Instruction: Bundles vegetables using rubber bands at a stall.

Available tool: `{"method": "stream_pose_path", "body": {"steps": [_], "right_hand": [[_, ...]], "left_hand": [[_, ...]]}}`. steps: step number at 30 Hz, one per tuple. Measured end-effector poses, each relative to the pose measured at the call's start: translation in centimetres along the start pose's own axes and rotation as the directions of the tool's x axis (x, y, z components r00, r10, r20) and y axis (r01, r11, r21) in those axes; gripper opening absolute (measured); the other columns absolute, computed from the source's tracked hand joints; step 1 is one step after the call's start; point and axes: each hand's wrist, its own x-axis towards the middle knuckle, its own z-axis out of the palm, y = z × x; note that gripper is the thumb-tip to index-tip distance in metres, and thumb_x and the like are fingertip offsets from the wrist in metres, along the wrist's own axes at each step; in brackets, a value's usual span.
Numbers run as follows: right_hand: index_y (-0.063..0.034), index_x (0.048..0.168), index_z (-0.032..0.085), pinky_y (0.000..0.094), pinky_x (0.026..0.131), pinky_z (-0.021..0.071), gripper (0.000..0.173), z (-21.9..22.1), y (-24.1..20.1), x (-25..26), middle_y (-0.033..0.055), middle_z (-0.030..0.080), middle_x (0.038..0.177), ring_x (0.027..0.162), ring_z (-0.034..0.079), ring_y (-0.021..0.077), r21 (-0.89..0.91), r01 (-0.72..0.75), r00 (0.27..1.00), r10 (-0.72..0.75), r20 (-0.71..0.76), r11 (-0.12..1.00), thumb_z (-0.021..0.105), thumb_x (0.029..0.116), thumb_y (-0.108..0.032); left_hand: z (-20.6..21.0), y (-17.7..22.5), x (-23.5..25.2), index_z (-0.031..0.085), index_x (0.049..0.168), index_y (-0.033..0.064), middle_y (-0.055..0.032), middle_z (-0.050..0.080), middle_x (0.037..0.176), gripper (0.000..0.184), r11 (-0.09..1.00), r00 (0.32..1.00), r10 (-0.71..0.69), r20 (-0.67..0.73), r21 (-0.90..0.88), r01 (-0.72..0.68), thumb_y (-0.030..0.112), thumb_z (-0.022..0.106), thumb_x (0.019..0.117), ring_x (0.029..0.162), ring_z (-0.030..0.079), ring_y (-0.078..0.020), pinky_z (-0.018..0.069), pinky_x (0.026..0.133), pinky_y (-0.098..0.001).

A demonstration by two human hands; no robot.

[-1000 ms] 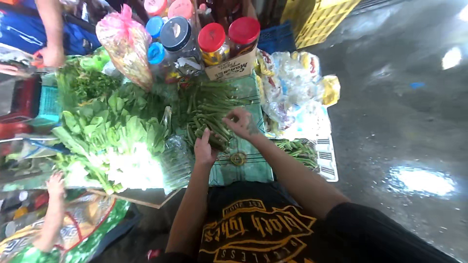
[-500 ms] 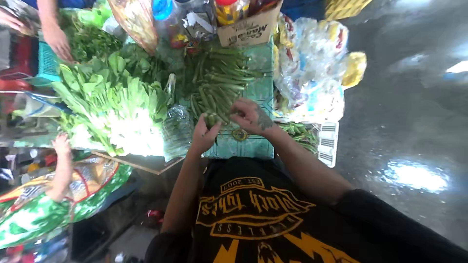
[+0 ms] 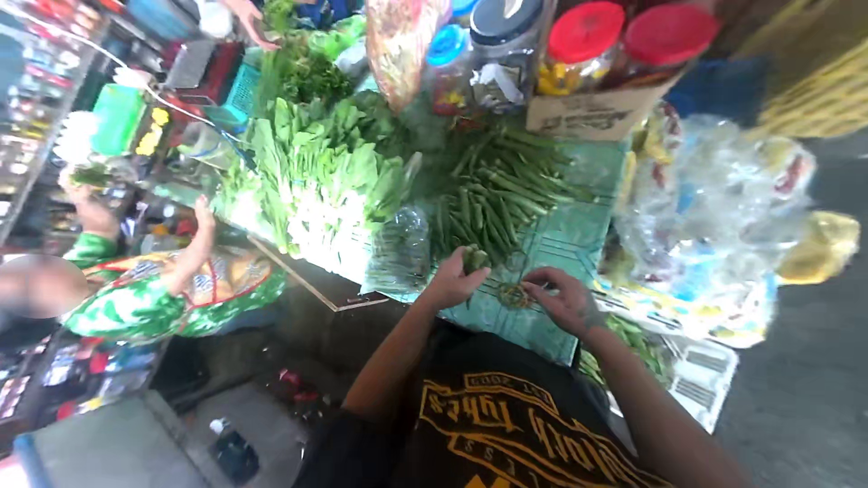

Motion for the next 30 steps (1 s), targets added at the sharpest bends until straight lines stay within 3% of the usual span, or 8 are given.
{"method": "stream_pose_path", "body": {"steps": [3, 6, 10, 14, 18, 20, 26, 30], "right_hand": [[-0.0028, 0.136, 0.054, 0.0400, 0.080, 0.0617, 0.053, -1.7, -1.9, 0.8, 0.0112, 0.071, 0.098, 0.084, 0.072, 0.0187, 0.160, -0.015, 1.000, 0.012, 0.022, 0.987, 0.070, 0.0911, -0.024], [0.0001, 0.134, 0.052, 0.0340, 0.079, 0.0615, 0.046, -3.0, -3.4, 1.4, 0.0059, 0.070, 0.092, 0.081, 0.070, 0.0143, 0.441, 0.033, 0.998, -0.006, -0.063, 0.897, 0.067, 0.0931, -0.016], [-0.0116, 0.126, 0.054, 0.0443, 0.081, 0.0638, 0.033, -5.1, -3.8, 2.0, 0.0076, 0.074, 0.107, 0.090, 0.074, 0.0262, 0.667, 0.166, 0.984, -0.169, -0.061, 0.726, 0.047, 0.0942, -0.008], [-0.0185, 0.116, 0.057, 0.0350, 0.065, 0.0655, 0.035, -5.8, -3.6, 2.3, 0.0038, 0.076, 0.111, 0.084, 0.076, 0.0226, 0.558, 0.221, 0.975, -0.189, -0.116, 0.800, 0.071, 0.0866, -0.005], [-0.0057, 0.138, 0.039, 0.0378, 0.100, 0.0597, 0.088, -5.8, -4.7, 2.6, 0.0076, 0.071, 0.124, 0.113, 0.071, 0.0212, 0.384, 0.161, 0.981, -0.189, 0.038, 0.909, 0.089, 0.0713, -0.035], [-0.0027, 0.146, 0.032, 0.0363, 0.106, 0.0539, 0.106, -5.8, -6.3, 2.6, 0.0092, 0.066, 0.131, 0.120, 0.066, 0.0156, 0.249, 0.184, 0.973, -0.213, 0.092, 0.951, 0.089, 0.0692, -0.049], [-0.0036, 0.147, 0.038, 0.0447, 0.101, 0.0569, 0.106, -5.9, -11.2, 3.9, 0.0124, 0.061, 0.138, 0.120, 0.065, 0.0224, 0.010, 0.400, 0.885, -0.389, 0.254, 0.916, 0.090, 0.0617, -0.037], [-0.0172, 0.148, 0.044, 0.0641, 0.094, 0.0522, 0.100, -4.6, -11.9, 4.7, 0.0030, 0.070, 0.121, 0.108, 0.068, 0.0251, -0.258, 0.398, 0.877, -0.282, 0.389, 0.880, 0.089, 0.0645, -0.048]], "left_hand": [[0.3, -0.1, 0.2, 0.047, 0.142, -0.0018, -0.0161, 0.067, 0.117, 0.052, 1.000, 1.000, -0.007, 0.016, -0.013, 0.008, 0.023, 0.064, 0.0987, 0.097, 0.069, -0.0185, 0.0588, 0.088, -0.0374], [0.5, -0.3, 0.2, 0.047, 0.142, -0.0028, -0.0181, 0.066, 0.120, 0.053, 1.000, 0.999, 0.008, 0.032, 0.009, -0.008, 0.023, 0.064, 0.0987, 0.102, 0.069, -0.0199, 0.0577, 0.092, -0.0385], [0.8, -0.6, 0.2, 0.048, 0.139, -0.0069, -0.0218, 0.066, 0.122, 0.051, 0.998, 0.998, 0.063, 0.030, 0.026, -0.064, 0.019, 0.065, 0.0982, 0.109, 0.068, -0.0235, 0.0561, 0.098, -0.0411], [0.7, -1.1, -0.1, 0.048, 0.138, -0.0091, -0.0244, 0.065, 0.123, 0.052, 0.992, 0.993, 0.118, 0.018, 0.040, -0.119, 0.017, 0.067, 0.0971, 0.111, 0.067, -0.0267, 0.0550, 0.099, -0.0432], [-0.2, 0.8, -0.9, 0.047, 0.140, -0.0093, -0.0264, 0.063, 0.129, 0.053, 0.988, 0.996, 0.088, 0.032, 0.126, -0.091, 0.018, 0.066, 0.0983, 0.119, 0.064, -0.0293, 0.0513, 0.105, -0.0450], [-0.1, 1.2, -1.3, 0.050, 0.139, -0.0057, -0.0227, 0.065, 0.124, 0.048, 0.980, 0.994, 0.089, 0.067, 0.169, -0.100, 0.019, 0.064, 0.1000, 0.113, 0.066, -0.0263, 0.0535, 0.101, -0.0446], [1.7, 1.5, -0.4, 0.052, 0.133, 0.0022, -0.0112, 0.068, 0.101, 0.044, 0.961, 0.979, 0.089, 0.184, 0.241, -0.132, 0.024, 0.066, 0.0975, 0.087, 0.068, -0.0183, 0.0597, 0.079, -0.0417], [2.1, 2.1, 0.0, 0.051, 0.138, 0.0025, -0.0114, 0.070, 0.109, 0.056, 0.939, 0.968, 0.086, 0.236, 0.306, -0.158, 0.033, 0.069, 0.0952, 0.099, 0.070, -0.0189, 0.0583, 0.091, -0.0448]]}}
